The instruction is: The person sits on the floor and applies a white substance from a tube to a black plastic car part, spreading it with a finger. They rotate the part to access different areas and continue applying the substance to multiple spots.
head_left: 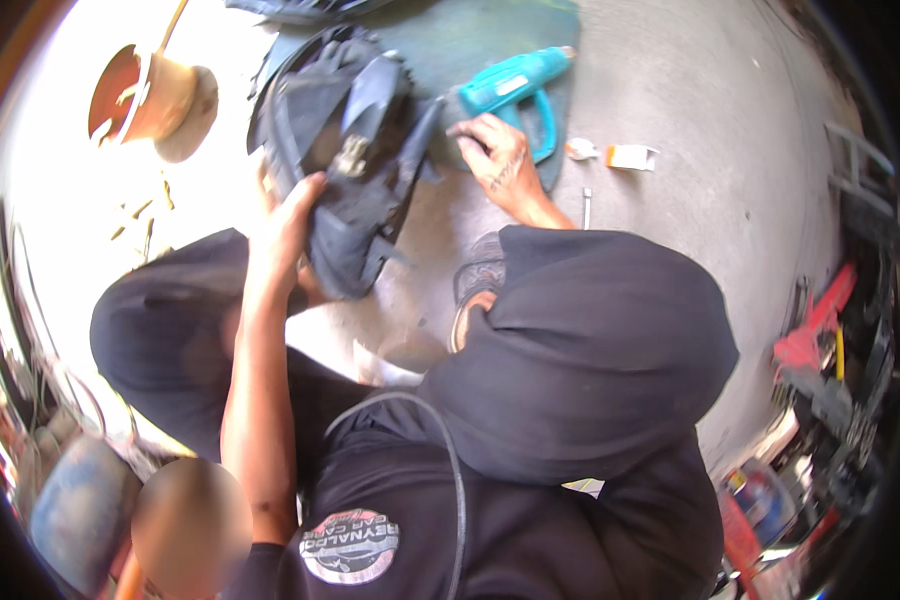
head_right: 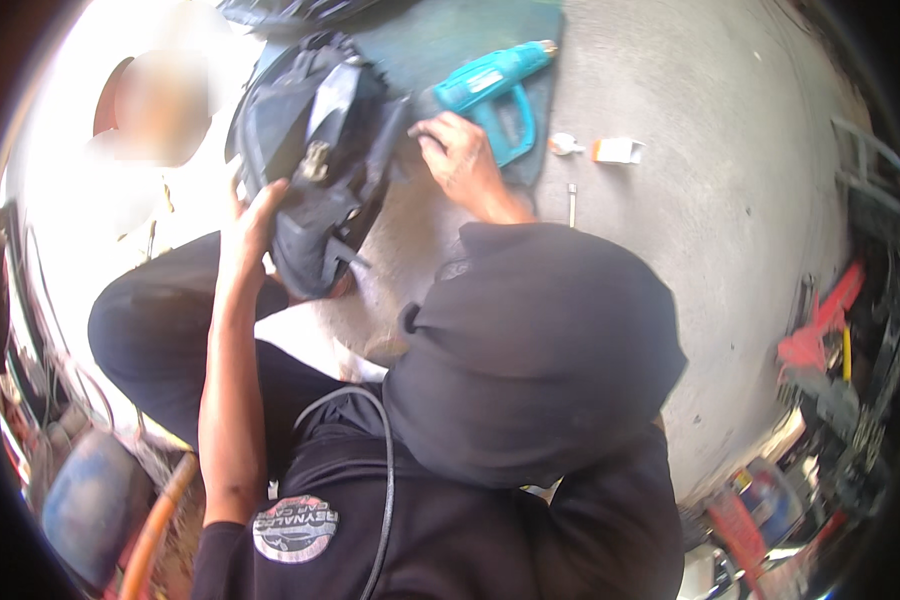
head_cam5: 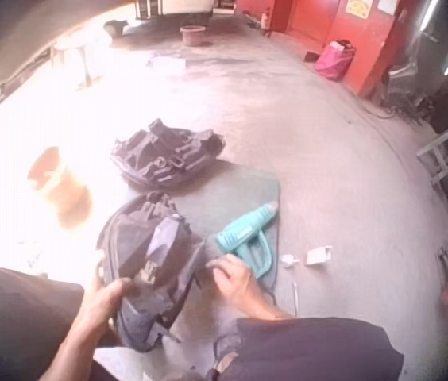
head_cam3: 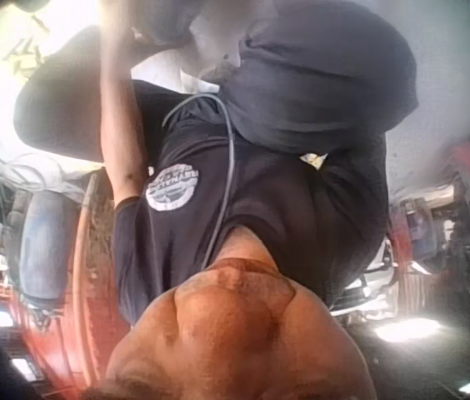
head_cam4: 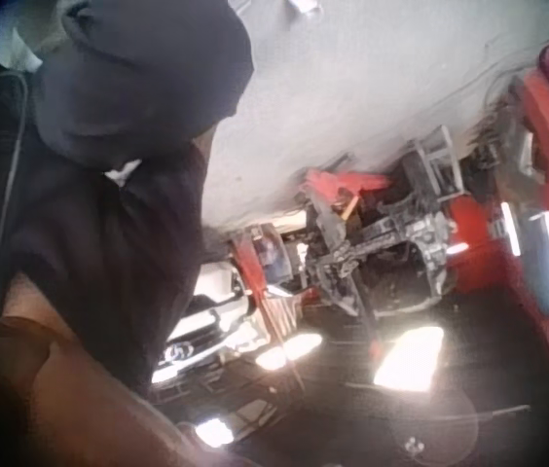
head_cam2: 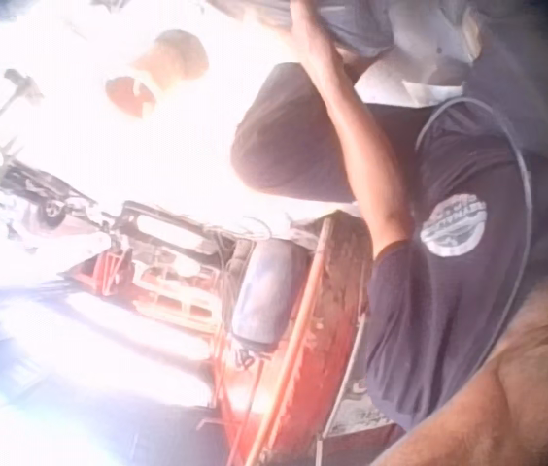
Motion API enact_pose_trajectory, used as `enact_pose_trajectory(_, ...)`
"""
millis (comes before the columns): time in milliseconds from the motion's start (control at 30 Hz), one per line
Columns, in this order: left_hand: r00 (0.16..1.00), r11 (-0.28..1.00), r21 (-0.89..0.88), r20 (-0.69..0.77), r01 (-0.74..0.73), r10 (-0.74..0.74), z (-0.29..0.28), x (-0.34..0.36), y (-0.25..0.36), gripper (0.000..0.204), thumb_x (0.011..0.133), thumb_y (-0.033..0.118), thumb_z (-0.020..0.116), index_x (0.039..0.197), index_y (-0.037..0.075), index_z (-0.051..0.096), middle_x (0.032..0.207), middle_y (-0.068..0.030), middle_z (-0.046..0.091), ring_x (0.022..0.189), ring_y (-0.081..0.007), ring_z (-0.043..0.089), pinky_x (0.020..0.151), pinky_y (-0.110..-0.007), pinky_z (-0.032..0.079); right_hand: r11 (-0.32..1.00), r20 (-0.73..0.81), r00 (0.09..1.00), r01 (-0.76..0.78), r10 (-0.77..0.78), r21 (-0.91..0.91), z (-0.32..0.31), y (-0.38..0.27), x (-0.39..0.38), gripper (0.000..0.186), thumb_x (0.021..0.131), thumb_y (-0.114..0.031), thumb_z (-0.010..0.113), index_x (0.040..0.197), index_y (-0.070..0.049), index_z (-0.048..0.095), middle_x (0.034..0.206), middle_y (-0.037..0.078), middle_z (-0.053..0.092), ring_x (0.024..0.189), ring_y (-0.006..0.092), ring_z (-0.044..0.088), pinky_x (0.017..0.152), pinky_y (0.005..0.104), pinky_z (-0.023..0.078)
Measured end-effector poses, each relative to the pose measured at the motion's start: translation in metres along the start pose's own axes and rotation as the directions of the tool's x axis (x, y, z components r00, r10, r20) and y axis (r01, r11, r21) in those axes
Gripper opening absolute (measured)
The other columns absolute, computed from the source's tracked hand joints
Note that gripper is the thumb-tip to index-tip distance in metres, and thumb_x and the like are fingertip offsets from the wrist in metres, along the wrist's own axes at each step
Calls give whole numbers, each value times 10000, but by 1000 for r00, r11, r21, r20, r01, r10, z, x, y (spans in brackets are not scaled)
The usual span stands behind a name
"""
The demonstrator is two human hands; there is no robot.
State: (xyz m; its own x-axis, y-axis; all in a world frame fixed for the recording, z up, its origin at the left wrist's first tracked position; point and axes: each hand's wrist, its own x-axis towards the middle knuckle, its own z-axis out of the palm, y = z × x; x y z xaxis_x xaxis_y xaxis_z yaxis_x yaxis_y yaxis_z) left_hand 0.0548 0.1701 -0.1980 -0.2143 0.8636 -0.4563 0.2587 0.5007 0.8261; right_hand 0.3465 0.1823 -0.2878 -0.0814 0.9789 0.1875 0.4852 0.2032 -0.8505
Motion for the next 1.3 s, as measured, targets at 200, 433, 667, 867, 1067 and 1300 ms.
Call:
enact_pose_trajectory(200,1000,1000,19,27,-4,3,-12,8,-17,834,923,274,737,1616,59,327,1422,-216,563,1307,-299,556,1102,-450,451,777,-508,628,-614,589,141,-53,93,-127,271,910,-108,727,1155,3,699,940,183,719,866,320,708,784,421,550)
enact_pose_trajectory(433,999,998,-51,35,43,-41,3,-7,15,821,939,189,713,1625,37,289,1333,-206,612,1135,-265,645,980,-391,534,606,-480,508,-792,716,67,-89,146,-122,567,883,-229,817,1336,32,597,954,210,728,898,338,714,827,437,549)
enact_pose_trajectory(667,994,992,-77,42,100,-97,-10,4,-7,821,915,208,759,1607,110,328,1395,-237,568,1194,-307,617,1019,-442,519,651,-530,637,-734,560,-195,-58,208,-81,661,882,-402,821,1321,41,605,1171,290,721,1119,481,682,953,518,526)
enact_pose_trajectory(867,996,994,-102,82,32,-24,-10,-1,5,824,900,204,748,1587,9,338,1410,-252,563,1251,-306,598,1072,-409,493,678,-540,647,-713,539,-177,-71,173,-71,395,893,-279,804,1142,-2,672,994,205,730,969,417,695,846,497,518)
enact_pose_trajectory(1067,999,999,-16,-12,-52,52,-7,-4,4,861,875,241,772,1569,-41,348,1422,-267,564,1257,-320,605,1105,-402,462,874,-467,805,-470,367,-124,-83,97,-63,421,875,-210,830,1195,6,661,1007,168,744,916,305,732,797,417,558)
enact_pose_trajectory(1300,997,998,-2,16,-69,69,-2,-9,14,860,894,282,757,1598,8,347,1461,-252,530,1312,-327,558,1119,-436,442,980,-30,998,-63,59,-187,-53,-16,-17,371,835,-107,813,1176,-48,678,1028,117,734,856,270,731,742,399,578)
